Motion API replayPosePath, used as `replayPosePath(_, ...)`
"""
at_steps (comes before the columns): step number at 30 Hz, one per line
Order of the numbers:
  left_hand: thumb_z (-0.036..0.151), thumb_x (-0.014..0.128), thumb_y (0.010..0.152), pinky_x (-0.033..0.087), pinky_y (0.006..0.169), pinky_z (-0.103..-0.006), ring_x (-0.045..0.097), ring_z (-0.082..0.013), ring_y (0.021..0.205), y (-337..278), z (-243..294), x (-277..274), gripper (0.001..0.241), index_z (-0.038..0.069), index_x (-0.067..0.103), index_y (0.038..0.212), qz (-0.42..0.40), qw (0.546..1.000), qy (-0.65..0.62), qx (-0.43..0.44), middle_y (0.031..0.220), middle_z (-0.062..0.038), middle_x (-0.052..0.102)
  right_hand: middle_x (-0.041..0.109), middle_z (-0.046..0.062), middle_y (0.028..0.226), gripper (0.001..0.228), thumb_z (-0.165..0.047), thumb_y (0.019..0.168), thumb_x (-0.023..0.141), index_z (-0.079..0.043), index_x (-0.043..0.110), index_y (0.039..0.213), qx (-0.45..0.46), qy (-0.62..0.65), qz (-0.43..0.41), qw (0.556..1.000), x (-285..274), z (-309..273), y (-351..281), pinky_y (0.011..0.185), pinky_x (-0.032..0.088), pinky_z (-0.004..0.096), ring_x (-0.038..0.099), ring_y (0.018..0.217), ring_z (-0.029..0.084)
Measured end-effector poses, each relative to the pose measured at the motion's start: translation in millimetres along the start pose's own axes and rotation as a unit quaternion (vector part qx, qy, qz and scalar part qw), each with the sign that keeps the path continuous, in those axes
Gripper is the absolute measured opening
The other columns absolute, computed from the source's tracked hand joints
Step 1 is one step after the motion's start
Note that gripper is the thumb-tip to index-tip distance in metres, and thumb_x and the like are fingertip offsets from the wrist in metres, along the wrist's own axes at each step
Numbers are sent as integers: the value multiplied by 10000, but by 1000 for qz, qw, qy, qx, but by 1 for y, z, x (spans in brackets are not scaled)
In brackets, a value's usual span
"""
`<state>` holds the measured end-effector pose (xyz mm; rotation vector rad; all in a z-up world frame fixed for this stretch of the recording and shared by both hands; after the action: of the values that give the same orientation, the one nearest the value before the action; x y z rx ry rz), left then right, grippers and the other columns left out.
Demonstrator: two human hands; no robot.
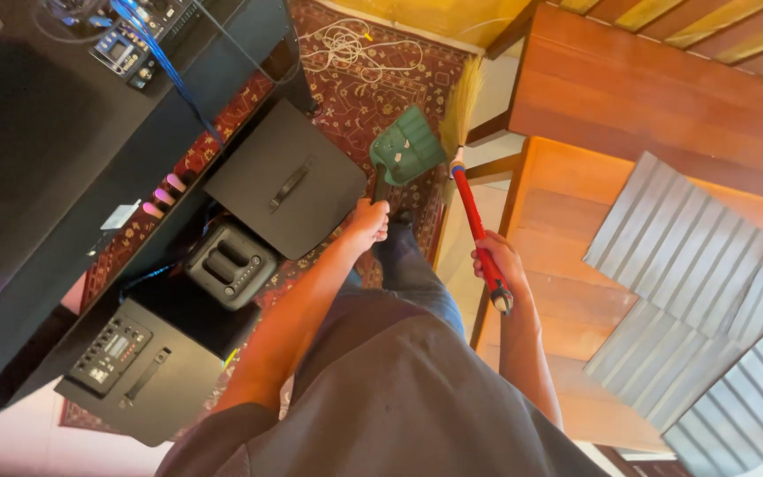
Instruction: Gathering debris and sweeping the floor in a restaurant bar area.
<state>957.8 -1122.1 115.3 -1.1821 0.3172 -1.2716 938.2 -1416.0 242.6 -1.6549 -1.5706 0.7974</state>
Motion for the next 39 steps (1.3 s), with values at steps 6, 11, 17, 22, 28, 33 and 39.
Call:
replayPosePath(6,68,508,848,201,380,-273,294,-81,414,26,34,26,221,140,357,704,34,999,-27,1,570,22,338,583,92,734,219,-154,924,594,-92,533,1126,43,2,-73,996,-29,-36,89,409,461,311,547,502,167)
replayPosePath(11,66,538,847,212,385,-274,291,-85,418,33,45,36,227,139,360,724,72,994,-83,4,577,12,352,598,103,733,213,-170,924,595,-61,519,1091,71,-34,-121,989,-27,-66,150,418,472,326,564,516,178)
replayPosePath(17,64,526,861,221,391,-276,307,-82,439,34,58,34,191,118,380,750,92,992,-86,24,594,8,373,610,113,756,248,-178,931,622,-44,518,1111,105,-17,-154,982,-27,-89,209,448,478,325,574,544,177)
replayPosePath(22,49,536,863,249,401,-274,329,-84,450,31,70,37,181,150,386,856,121,988,-99,14,634,-6,399,605,108,772,249,-189,931,620,-61,506,1112,113,-16,-167,979,-25,-87,221,460,483,330,570,546,174)
replayPosePath(28,43,534,871,249,396,-275,329,-84,453,54,75,27,183,131,382,921,138,986,-94,11,656,-26,411,596,100,776,249,-193,937,603,-71,495,1126,123,-31,-165,978,-29,-86,228,459,479,333,567,546,174)
replayPosePath(33,39,534,872,238,387,-277,331,-87,446,66,80,30,159,98,387,874,134,985,-106,3,643,-26,416,594,99,774,266,-194,939,597,-77,519,1165,136,-29,-159,977,-29,-95,222,453,471,326,560,544,168)
replayPosePath(39,43,543,887,231,383,-287,319,-83,444,74,78,28,194,91,356,879,116,990,-73,22,639,-13,378,602,106,768,277,-189,919,604,-56,545,1154,119,-20,-140,983,-24,-101,209,445,465,315,565,547,165)
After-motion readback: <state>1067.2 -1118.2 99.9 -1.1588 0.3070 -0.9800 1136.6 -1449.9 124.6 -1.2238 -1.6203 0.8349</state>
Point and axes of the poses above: each hand's wrist, its own y-axis towards the middle knuckle, its own x-axis out of the palm, z = x × y, the point moved 2 cm from there along y, towards the middle knuckle
